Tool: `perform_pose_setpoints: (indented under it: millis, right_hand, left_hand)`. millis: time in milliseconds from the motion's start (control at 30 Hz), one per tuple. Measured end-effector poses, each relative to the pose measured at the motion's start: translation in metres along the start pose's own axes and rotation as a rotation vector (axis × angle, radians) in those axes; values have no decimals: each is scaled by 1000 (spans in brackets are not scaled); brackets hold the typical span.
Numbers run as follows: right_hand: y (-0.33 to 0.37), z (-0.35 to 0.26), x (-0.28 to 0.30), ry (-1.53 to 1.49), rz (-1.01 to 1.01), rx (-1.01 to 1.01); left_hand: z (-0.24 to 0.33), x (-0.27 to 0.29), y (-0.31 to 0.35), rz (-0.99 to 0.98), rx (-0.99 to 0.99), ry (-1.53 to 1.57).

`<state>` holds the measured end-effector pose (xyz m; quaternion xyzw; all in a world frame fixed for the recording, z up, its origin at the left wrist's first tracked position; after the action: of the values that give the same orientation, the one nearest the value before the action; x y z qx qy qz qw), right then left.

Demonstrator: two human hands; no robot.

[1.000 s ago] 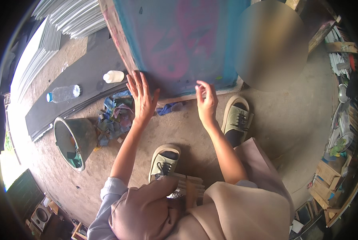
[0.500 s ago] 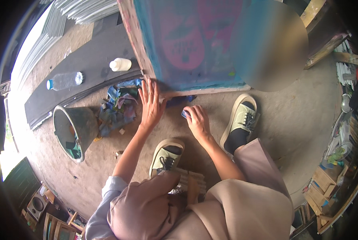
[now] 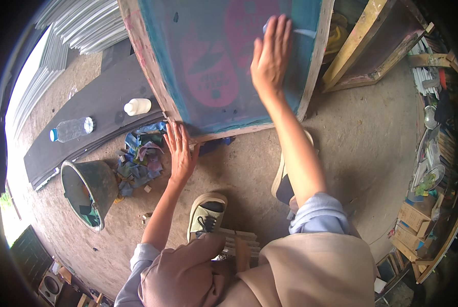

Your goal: The person wipes a rectangular board with a blue cloth, repeatedly applying liquid from a small white bottle to the cloth and rubbing the surface. The person occasionally picks up and discards small pieces of cloth or debris from the board.

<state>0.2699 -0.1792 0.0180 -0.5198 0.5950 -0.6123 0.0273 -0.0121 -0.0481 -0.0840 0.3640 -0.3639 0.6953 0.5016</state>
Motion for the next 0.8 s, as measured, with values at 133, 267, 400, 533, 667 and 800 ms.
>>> perform_pose_setpoints:
  millis: [133, 267, 400, 533, 667, 800]
  right_hand:
    - [103, -11, 22, -24, -373, 138]
    - [93, -5, 50, 60, -499, 331]
    - [61, -8, 59, -14, -252, 296]
    - [19, -12, 42, -342, -127, 139]
    - [5, -5, 31, -355, -167, 93]
    - [-54, -1, 20, -179, -32, 318]
  left_hand:
    - [1, 0, 0, -4, -1, 0]
    - [1, 7, -5, -10, 7, -22]
    - [3, 7, -13, 40, -1, 15]
    - [6, 8, -16, 51, -12, 23]
    - [5, 7, -17, 43, -26, -7]
    - [6, 5, -17, 60, -12, 49]
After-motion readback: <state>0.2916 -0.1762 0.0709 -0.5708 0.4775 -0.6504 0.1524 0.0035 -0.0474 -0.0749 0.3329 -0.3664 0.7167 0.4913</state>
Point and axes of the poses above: each hand's wrist, its own y-axis away from the middle knuckle, its own x-axis out of the back of the hand, z = x × y, the point moved 2 cm from there along -y, towards the middle knuckle, and after that the axes turned 2 degrees about -z, right-handed, at the moved point
